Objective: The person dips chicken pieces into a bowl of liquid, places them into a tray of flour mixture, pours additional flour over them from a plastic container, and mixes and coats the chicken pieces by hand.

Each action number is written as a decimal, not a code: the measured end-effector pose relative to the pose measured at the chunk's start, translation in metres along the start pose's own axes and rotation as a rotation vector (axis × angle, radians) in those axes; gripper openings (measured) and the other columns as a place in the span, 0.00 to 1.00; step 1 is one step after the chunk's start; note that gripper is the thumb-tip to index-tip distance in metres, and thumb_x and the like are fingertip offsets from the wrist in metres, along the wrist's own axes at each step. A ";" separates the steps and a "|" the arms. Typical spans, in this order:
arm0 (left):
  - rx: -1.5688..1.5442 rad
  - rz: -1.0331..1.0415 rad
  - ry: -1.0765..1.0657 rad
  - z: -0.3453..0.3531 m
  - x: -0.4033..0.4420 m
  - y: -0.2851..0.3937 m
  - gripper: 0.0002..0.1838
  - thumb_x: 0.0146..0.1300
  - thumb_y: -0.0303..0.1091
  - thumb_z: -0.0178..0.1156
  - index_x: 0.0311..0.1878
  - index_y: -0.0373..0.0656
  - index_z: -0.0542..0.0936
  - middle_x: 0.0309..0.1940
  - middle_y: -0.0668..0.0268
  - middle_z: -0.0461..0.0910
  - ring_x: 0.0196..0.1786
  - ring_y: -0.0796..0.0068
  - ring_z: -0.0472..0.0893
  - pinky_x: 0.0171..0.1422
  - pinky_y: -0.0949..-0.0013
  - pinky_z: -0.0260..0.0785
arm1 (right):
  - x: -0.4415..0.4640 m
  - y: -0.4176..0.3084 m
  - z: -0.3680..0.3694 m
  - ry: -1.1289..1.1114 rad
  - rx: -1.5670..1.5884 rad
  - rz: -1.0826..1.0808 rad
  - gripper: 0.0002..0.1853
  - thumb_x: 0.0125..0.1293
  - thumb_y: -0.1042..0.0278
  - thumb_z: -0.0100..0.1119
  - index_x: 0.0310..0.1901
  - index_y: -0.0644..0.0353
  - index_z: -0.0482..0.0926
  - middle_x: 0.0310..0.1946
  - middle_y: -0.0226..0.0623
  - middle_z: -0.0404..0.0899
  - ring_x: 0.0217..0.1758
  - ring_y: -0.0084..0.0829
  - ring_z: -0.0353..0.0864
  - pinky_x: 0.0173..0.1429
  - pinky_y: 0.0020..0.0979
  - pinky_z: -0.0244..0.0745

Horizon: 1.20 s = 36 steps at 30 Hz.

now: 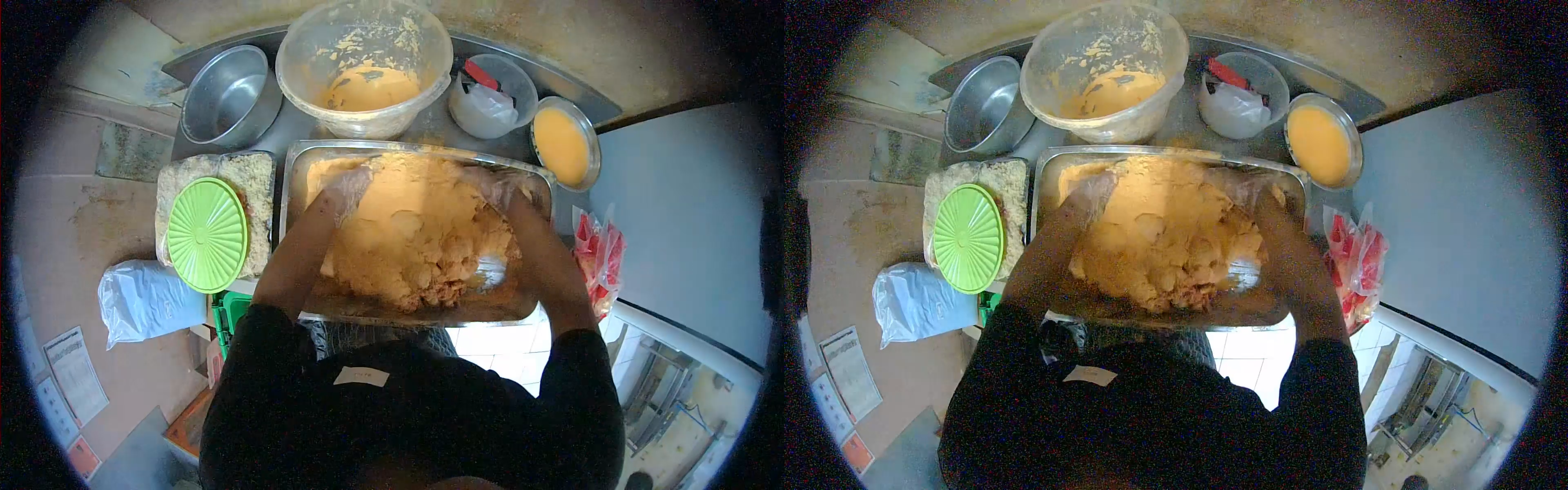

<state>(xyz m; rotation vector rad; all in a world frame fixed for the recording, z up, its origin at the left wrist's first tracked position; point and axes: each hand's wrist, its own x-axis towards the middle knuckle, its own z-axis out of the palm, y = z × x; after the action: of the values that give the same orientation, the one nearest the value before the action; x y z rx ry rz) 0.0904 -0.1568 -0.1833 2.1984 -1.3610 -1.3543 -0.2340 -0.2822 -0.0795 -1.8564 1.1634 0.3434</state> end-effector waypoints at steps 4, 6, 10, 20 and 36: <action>0.057 0.134 -0.059 -0.013 -0.021 0.005 0.11 0.68 0.39 0.59 0.48 0.45 0.82 0.43 0.65 0.83 0.43 0.66 0.82 0.50 0.61 0.74 | 0.004 -0.022 0.002 -0.129 -0.050 -0.064 0.30 0.74 0.43 0.49 0.66 0.58 0.73 0.63 0.42 0.76 0.63 0.35 0.76 0.73 0.34 0.65; 0.112 0.261 -0.097 -0.025 -0.042 0.015 0.12 0.68 0.38 0.60 0.50 0.46 0.82 0.46 0.65 0.84 0.46 0.65 0.82 0.53 0.61 0.73 | -0.003 -0.024 0.005 -0.150 -0.165 -0.102 0.29 0.74 0.45 0.49 0.66 0.57 0.73 0.63 0.41 0.76 0.63 0.36 0.76 0.73 0.34 0.65; 0.308 0.805 -0.095 -0.052 -0.107 0.062 0.14 0.67 0.38 0.62 0.53 0.47 0.82 0.50 0.64 0.84 0.51 0.63 0.82 0.59 0.59 0.73 | -0.081 -0.066 0.004 -0.159 -0.256 -0.168 0.26 0.74 0.51 0.49 0.68 0.56 0.71 0.63 0.41 0.76 0.64 0.37 0.76 0.74 0.36 0.65; 0.015 0.213 0.106 -0.041 -0.152 -0.023 0.23 0.70 0.48 0.59 0.57 0.38 0.79 0.49 0.61 0.82 0.51 0.73 0.79 0.58 0.64 0.73 | -0.193 0.006 0.045 0.083 -0.373 0.161 0.24 0.75 0.62 0.48 0.70 0.54 0.66 0.64 0.44 0.74 0.66 0.43 0.74 0.72 0.39 0.67; -0.335 0.124 -0.173 -0.026 -0.141 0.021 0.24 0.77 0.51 0.44 0.59 0.41 0.76 0.42 0.64 0.78 0.42 0.73 0.76 0.53 0.67 0.71 | -0.095 0.054 0.148 -0.076 0.332 -0.325 0.21 0.77 0.62 0.43 0.67 0.58 0.70 0.65 0.49 0.72 0.67 0.42 0.74 0.71 0.41 0.68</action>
<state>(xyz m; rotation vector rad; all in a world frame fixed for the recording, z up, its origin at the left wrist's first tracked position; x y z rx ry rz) 0.0784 -0.0628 -0.0738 1.7876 -1.1967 -1.6201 -0.2969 -0.1178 -0.1325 -1.6841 0.7941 0.0327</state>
